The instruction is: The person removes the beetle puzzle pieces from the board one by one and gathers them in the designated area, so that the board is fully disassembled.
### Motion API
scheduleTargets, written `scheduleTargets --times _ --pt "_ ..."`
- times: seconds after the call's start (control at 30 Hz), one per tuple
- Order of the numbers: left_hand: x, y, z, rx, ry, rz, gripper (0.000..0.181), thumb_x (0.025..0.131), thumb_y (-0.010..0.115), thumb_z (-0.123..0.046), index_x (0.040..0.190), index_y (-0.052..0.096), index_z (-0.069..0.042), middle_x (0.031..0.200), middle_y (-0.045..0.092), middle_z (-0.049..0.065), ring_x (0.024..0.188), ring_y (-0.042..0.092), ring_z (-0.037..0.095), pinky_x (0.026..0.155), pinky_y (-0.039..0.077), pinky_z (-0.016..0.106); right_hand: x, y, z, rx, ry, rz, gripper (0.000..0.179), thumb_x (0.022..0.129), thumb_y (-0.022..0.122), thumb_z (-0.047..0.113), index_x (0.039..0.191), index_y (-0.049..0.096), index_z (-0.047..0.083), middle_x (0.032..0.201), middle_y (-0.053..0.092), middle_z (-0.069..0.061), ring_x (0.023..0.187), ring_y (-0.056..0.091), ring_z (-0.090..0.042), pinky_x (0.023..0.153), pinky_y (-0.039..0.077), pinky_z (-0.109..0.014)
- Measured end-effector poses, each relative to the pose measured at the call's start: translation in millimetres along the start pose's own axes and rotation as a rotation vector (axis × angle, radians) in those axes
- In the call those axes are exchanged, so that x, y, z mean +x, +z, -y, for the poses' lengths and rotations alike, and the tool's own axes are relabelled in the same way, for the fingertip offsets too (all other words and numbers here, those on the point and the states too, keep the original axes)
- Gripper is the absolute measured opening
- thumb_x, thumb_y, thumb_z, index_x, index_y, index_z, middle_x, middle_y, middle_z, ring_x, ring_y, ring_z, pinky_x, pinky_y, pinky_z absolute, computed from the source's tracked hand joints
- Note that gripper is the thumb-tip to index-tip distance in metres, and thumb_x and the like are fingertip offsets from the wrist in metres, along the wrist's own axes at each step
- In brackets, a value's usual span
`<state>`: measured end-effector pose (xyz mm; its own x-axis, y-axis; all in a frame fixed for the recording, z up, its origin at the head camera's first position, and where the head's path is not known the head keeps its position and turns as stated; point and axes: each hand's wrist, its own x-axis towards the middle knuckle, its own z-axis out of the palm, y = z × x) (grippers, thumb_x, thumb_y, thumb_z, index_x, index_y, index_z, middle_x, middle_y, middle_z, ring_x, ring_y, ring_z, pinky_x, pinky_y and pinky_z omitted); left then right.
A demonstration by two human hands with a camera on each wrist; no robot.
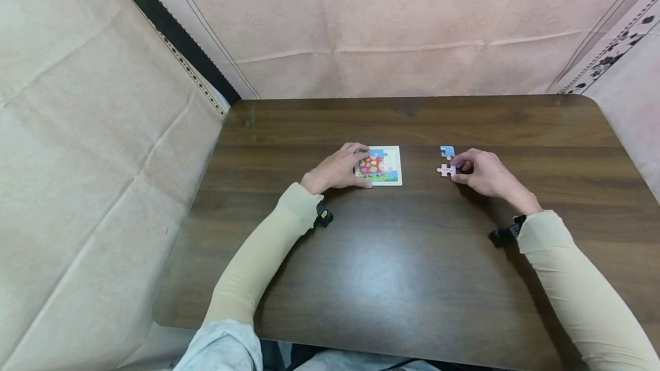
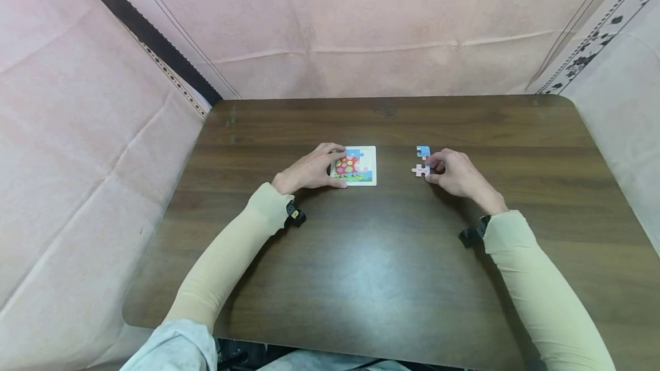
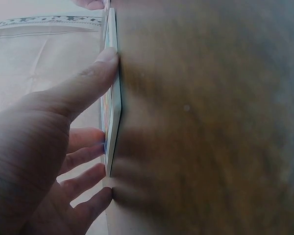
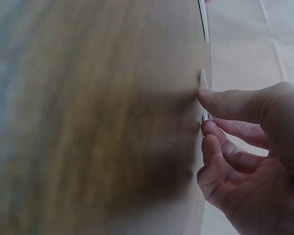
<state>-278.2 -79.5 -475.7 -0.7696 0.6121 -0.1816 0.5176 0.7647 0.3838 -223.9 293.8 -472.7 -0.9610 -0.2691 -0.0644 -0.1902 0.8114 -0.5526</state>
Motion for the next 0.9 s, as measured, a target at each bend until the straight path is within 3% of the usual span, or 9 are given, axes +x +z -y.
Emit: scheduleTargets --times 0.9 --pt "-0.2 -1.5 -0.5 -0.010 -0.006 0.011 0.088 0.096 0.081 -0.055 0.165 0.048 -0.011 0.175 0.038 0.006 0.161 0.033 0.027 0.132 0.039 0.047 5.4 -8.4 -6.1 0.004 0.046 0.090 0.035 0.097 0.082 0.013 0.127 0.074 -0.003 0.112 0.071 -0.022 0.101 0.062 -0.031 0.085 0.046 -0.039"
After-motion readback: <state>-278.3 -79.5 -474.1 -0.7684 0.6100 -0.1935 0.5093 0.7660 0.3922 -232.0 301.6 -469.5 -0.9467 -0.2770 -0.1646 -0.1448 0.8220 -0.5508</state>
